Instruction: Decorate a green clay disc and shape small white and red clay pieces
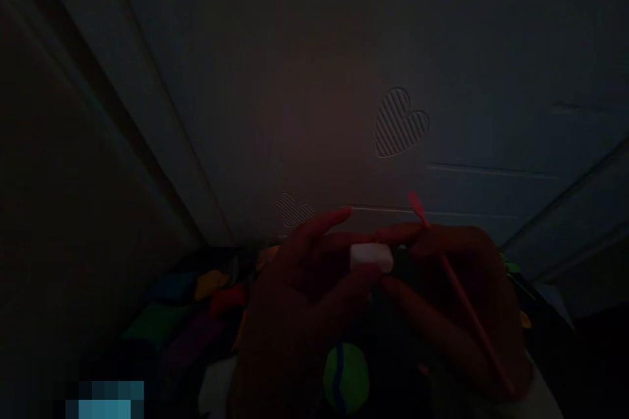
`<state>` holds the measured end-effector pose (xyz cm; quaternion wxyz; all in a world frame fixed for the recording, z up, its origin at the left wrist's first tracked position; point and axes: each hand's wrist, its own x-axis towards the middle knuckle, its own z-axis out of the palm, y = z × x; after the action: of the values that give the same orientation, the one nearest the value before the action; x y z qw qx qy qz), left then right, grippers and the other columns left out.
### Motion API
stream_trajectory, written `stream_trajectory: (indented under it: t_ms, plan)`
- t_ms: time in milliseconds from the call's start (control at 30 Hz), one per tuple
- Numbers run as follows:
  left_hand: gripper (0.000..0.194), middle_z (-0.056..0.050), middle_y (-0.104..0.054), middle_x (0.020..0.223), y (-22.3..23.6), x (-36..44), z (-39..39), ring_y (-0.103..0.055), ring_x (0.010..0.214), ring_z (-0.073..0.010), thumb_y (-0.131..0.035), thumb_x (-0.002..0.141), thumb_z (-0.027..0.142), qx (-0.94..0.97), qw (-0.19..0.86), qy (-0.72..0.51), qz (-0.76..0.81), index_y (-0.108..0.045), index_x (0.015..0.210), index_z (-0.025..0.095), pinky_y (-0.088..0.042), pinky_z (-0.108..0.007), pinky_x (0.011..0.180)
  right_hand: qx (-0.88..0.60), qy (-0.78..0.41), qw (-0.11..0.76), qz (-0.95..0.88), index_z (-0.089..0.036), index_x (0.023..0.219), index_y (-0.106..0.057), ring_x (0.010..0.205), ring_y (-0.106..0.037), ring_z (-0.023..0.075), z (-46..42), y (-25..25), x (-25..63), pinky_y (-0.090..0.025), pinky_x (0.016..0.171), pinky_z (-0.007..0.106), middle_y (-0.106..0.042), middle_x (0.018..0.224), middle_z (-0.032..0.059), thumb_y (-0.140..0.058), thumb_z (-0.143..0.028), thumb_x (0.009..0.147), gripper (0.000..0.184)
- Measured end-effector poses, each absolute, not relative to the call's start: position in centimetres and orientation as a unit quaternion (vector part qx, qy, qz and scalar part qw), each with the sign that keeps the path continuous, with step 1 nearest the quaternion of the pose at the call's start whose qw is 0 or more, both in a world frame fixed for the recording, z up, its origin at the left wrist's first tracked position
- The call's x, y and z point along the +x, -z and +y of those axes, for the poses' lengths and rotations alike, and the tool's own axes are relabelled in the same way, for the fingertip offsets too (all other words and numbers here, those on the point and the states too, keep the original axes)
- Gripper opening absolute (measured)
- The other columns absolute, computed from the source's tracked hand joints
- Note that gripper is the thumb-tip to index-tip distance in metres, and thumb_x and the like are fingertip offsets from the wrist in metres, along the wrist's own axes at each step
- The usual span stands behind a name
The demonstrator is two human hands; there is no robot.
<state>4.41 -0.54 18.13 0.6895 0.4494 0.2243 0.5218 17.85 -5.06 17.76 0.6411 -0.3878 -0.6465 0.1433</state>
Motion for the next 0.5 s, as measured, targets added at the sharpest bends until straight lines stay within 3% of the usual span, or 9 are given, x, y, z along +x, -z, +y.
stream_trajectory:
  t_ms: [167, 500]
  plan:
    - [0.037, 0.008, -0.075, 0.088, -18.08, 4.52, -0.66, -0.071, 0.081, -0.0100, -0.077, 0.069, 0.015, 0.498, 0.638, -0.539, 0.233, -0.067, 0.098, 0.036, -0.055, -0.011, 0.069, -0.381, -0.193, 0.671, -0.607, -0.029, 0.096, -0.059, 0.093, -0.067, 0.0041, -5.44, -18.39, 17.60, -0.053, 0.082, 0.009, -0.070, 0.099, -0.0095, -0.067, 0.001, 0.073, 0.039]
    - [0.046, 0.010, -0.074, 0.090, -17.78, 4.30, -1.17, -0.071, 0.082, -0.0083, -0.074, 0.071, 0.012, 0.540, 0.584, -0.560, 0.231, -0.063, 0.104, 0.041, -0.056, -0.011, 0.073, -0.392, -0.195, 0.693, -0.572, -0.028, 0.090, -0.061, 0.085, -0.069, 0.0039, -5.26, -18.58, 17.23, -0.055, 0.076, 0.008, -0.071, 0.091, -0.0098, -0.066, 0.001, 0.071, 0.036]
